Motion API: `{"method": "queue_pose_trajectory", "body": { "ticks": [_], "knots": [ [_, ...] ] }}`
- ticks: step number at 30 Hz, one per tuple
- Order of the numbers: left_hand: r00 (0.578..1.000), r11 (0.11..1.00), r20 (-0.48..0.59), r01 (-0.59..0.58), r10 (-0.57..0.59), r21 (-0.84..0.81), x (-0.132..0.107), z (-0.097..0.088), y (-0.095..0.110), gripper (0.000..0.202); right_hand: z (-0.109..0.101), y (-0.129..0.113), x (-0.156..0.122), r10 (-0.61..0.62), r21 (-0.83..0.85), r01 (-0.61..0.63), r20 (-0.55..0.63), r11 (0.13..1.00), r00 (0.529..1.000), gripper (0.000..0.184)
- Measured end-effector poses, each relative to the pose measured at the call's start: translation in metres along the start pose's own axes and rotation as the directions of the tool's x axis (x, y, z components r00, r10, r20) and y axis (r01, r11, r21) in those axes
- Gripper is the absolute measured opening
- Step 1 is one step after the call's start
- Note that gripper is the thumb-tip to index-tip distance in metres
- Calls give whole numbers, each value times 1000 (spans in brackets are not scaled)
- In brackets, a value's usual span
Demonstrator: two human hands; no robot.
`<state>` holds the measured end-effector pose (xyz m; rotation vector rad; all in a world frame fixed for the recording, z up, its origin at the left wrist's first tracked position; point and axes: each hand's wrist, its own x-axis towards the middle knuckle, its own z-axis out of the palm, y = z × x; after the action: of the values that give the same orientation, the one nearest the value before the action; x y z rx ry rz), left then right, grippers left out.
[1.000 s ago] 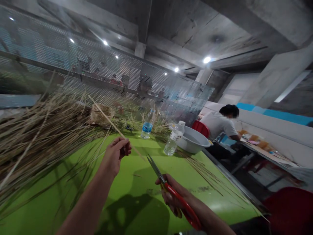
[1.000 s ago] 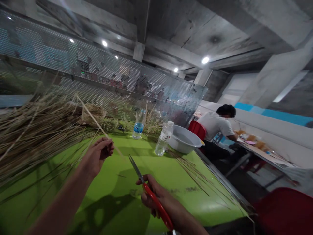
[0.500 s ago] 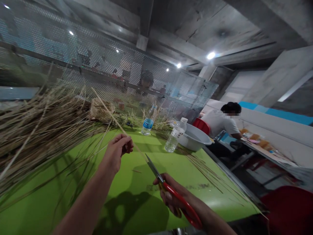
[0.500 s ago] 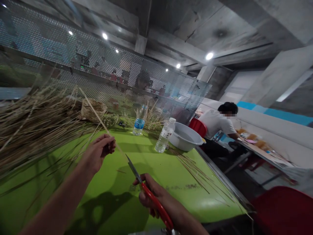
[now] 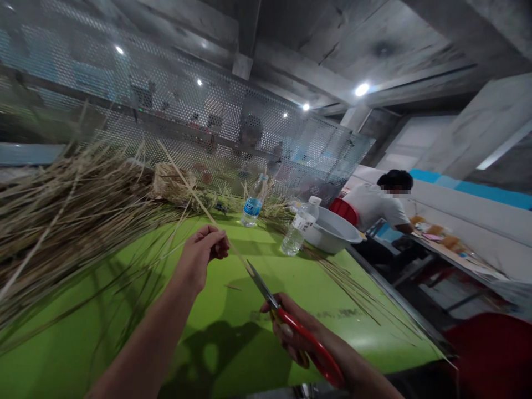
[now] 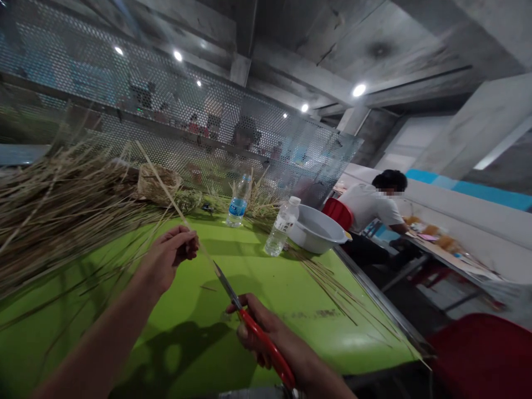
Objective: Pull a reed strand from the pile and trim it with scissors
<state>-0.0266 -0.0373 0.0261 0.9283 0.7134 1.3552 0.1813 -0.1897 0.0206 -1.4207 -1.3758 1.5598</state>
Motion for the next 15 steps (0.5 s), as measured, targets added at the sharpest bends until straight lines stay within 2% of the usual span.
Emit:
{"method": "queue_pose_trajectory", "body": {
  "ticks": [6,15],
  "knots": [
    [1000,1000,-2,-5,5,4,0,0,-1,20,-2,0,-2,-10,-31,10,15,999,1000,54],
    [1000,1000,-1,-16,16,12,2,-1,-5,20,0,-4,-2,-30,-22,30,18,999,999,52]
  ]
}}
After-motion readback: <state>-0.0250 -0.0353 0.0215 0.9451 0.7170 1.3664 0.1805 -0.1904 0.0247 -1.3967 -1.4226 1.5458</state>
